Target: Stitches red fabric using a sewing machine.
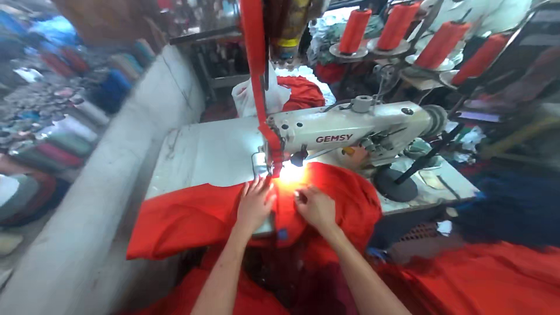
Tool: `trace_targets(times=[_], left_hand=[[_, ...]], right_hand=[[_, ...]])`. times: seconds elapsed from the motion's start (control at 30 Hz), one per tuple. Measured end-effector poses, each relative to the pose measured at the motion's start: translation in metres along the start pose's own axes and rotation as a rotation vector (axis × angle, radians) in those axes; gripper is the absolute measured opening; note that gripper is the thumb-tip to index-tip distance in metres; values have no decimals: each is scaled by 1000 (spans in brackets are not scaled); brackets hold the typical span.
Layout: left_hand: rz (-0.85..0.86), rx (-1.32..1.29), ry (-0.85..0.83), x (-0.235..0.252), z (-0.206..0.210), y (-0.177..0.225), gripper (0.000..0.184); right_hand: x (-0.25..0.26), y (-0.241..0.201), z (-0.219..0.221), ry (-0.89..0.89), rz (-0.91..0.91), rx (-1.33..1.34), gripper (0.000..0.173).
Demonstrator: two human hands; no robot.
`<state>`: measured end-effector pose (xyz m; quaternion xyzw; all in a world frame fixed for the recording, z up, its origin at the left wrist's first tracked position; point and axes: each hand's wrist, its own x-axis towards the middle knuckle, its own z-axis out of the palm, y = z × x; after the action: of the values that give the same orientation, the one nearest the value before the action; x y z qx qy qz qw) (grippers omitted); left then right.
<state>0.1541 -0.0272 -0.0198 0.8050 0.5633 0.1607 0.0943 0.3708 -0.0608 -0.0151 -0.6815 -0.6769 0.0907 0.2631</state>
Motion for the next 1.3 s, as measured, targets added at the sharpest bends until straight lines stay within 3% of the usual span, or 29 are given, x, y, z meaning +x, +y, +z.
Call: trace_targets(times=[0.1, 0.23, 0.37, 0.5, 0.57, 0.73, 0.83, 1.03, 1.17, 1.3], left_hand=[[27, -72, -85, 5, 10, 9, 57], [49, -110, -105, 9, 3, 13, 49], [81, 52, -45, 3, 9, 11, 50], [90, 17, -52, 3, 11, 8, 49], [118, -25, 10, 3, 13, 3, 46], [138, -40, 0, 13, 6, -6, 53], [180, -48, 35, 23, 8, -12, 48], [169, 7, -57, 32, 6, -16, 49], [194, -40, -80, 59, 8, -33, 43], [189, -4, 29, 74, 5, -38, 36]], right_hand=[[14, 30, -16, -26, 143, -82, 31], [19, 49, -23, -23, 175, -118, 31], [22, 13, -40, -246, 236, -147, 33], [15, -40, -20, -290, -16, 39, 29], [17, -56, 0, -372, -37, 74, 32], [25, -68, 30, -317, -23, -189, 48], [32, -68, 38, -267, -47, -253, 40], [29, -63, 36, -204, -79, -215, 39], [17, -63, 28, -298, -34, -165, 37], [24, -58, 32, -253, -59, -116, 28]])
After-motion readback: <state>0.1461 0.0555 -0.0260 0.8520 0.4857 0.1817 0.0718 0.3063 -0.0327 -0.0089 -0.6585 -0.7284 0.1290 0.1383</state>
